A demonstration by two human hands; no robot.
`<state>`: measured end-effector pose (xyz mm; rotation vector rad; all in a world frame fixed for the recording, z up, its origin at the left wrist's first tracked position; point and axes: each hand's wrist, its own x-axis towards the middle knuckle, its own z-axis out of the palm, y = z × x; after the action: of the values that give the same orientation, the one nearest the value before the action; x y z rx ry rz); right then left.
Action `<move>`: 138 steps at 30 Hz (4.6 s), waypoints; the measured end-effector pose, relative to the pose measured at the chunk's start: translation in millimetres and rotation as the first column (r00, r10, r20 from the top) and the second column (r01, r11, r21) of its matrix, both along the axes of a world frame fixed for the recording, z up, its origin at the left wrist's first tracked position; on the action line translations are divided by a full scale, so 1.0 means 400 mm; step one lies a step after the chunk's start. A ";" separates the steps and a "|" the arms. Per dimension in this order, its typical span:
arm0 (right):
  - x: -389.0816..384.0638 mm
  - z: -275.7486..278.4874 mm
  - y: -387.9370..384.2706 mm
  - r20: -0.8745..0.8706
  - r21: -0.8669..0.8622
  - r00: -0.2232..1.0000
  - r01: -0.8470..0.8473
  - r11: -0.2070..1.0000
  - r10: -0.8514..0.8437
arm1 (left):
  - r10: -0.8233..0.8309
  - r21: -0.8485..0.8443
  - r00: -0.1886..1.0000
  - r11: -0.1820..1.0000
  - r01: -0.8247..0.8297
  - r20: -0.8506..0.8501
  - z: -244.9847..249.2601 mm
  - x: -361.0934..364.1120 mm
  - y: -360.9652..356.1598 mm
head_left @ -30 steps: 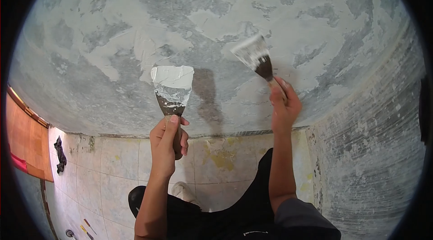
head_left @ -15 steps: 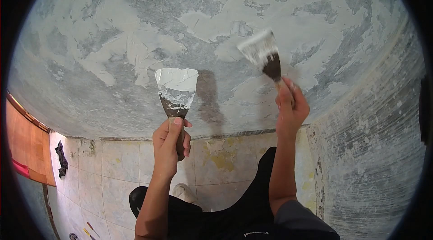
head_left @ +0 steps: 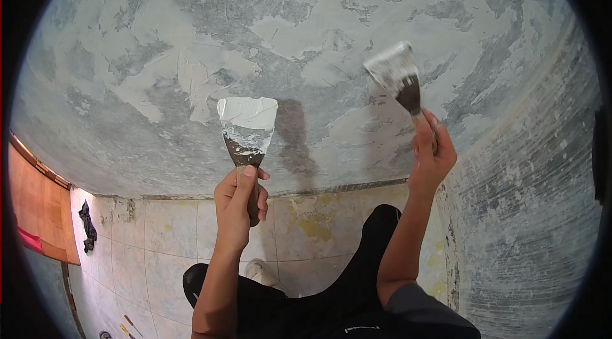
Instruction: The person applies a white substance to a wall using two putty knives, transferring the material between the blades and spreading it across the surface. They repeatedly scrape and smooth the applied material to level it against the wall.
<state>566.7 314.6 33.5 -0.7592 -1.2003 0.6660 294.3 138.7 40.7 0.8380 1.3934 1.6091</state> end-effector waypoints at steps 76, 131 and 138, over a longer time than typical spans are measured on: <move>-0.020 0.013 -0.174 0.117 -0.153 0.973 -0.180 0.972 0.198 | -0.084 0.033 0.989 0.996 0.089 -0.124 -0.012 0.023 0.032; -0.319 -0.275 -0.041 0.069 -0.209 0.963 -0.239 0.948 0.259 | 0.158 0.213 0.987 0.963 -0.163 0.042 0.019 -0.050 -0.004; -0.238 -0.310 -0.068 0.018 -0.209 0.955 -0.286 0.935 0.296 | 0.122 0.224 0.992 0.966 -0.128 0.042 0.020 -0.060 -0.014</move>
<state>471.6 287.4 -90.6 -0.7779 -1.3170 1.0335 270.1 133.1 48.8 0.8687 1.2804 1.8964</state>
